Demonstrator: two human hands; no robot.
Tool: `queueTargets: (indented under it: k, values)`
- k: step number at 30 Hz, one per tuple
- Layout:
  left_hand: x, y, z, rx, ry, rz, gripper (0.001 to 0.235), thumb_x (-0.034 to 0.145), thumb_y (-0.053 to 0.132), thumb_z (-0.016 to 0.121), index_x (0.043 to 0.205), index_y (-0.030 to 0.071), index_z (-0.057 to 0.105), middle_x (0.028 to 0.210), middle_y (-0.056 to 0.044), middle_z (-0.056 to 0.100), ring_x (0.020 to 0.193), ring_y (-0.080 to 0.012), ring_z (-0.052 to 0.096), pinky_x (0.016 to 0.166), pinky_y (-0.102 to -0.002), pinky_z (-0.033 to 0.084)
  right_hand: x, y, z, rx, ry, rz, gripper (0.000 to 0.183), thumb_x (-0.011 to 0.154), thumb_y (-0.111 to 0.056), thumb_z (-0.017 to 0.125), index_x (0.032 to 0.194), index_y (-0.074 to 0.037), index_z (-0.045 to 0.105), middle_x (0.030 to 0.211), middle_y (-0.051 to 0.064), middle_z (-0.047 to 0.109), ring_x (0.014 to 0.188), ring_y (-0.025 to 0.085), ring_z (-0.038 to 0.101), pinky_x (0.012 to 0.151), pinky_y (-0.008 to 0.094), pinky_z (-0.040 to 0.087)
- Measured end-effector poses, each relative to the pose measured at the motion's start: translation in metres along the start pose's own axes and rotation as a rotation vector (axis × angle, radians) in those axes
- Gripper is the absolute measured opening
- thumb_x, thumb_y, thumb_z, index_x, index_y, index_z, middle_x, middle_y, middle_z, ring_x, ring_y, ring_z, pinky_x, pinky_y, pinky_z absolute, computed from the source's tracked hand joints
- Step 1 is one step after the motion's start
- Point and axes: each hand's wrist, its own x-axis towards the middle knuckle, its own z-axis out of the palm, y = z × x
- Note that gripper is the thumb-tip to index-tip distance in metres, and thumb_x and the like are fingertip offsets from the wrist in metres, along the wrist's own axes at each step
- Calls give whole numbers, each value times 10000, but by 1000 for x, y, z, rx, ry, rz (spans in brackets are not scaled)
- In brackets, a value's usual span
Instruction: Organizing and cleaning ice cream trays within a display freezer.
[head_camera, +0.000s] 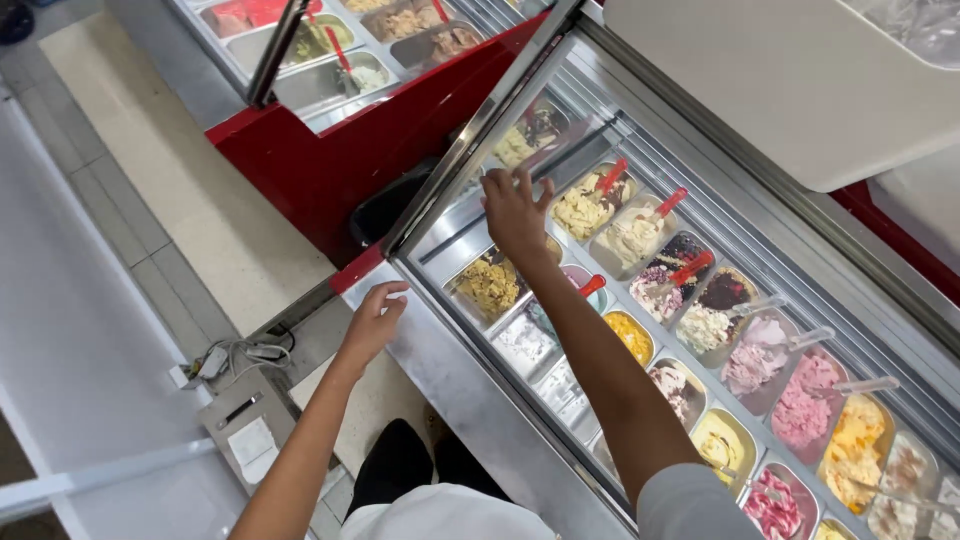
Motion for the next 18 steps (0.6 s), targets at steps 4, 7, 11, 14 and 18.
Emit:
queueTargets:
  k: [4, 7, 11, 14, 18]
  values:
    - [99, -42, 20, 170, 19, 97, 418, 985, 230, 618, 1379, 93, 584, 1421, -143, 520, 1292, -339, 567, 1095, -487, 440, -5, 1, -3, -46, 192, -21, 246, 967, -251, 675, 1206, -205, 641, 1197, -39, 572, 1175, 230, 495, 976, 541, 203]
    - [131, -42, 42, 176, 64, 342, 409, 953, 205, 647, 1330, 57, 589, 1336, -200, 556, 1242, -430, 572, 1077, -529, 444, -27, -2, 7, -86, 338, -60, 170, 978, -233, 651, 1146, -217, 668, 1184, -46, 613, 1091, 206, 531, 961, 514, 233]
    - [129, 28, 48, 99, 14, 530, 425, 964, 76, 599, 1375, 6, 517, 1356, -247, 494, 1281, -507, 500, 1090, -576, 399, -25, -10, 9, -108, 407, -4, 125, 999, -302, 598, 1070, -249, 687, 1097, -59, 663, 976, 167, 573, 965, 472, 288]
    - [112, 57, 36, 132, -80, 601, 469, 990, 62, 561, 1450, 35, 480, 1455, -193, 436, 1400, -437, 407, 1170, -542, 319, -6, -24, 19, -96, 407, 61, 103, 967, -302, 559, 907, -241, 617, 910, -23, 569, 932, 204, 536, 909, 442, 303]
    - [110, 63, 31, 124, -184, 541, 475, 1023, 132, 469, 1494, 95, 429, 1535, -133, 354, 1448, -386, 328, 1175, -580, 285, -82, 8, 23, -188, 355, 108, 52, 851, -310, 612, 849, -259, 611, 815, -62, 544, 892, 153, 525, 898, 405, 314]
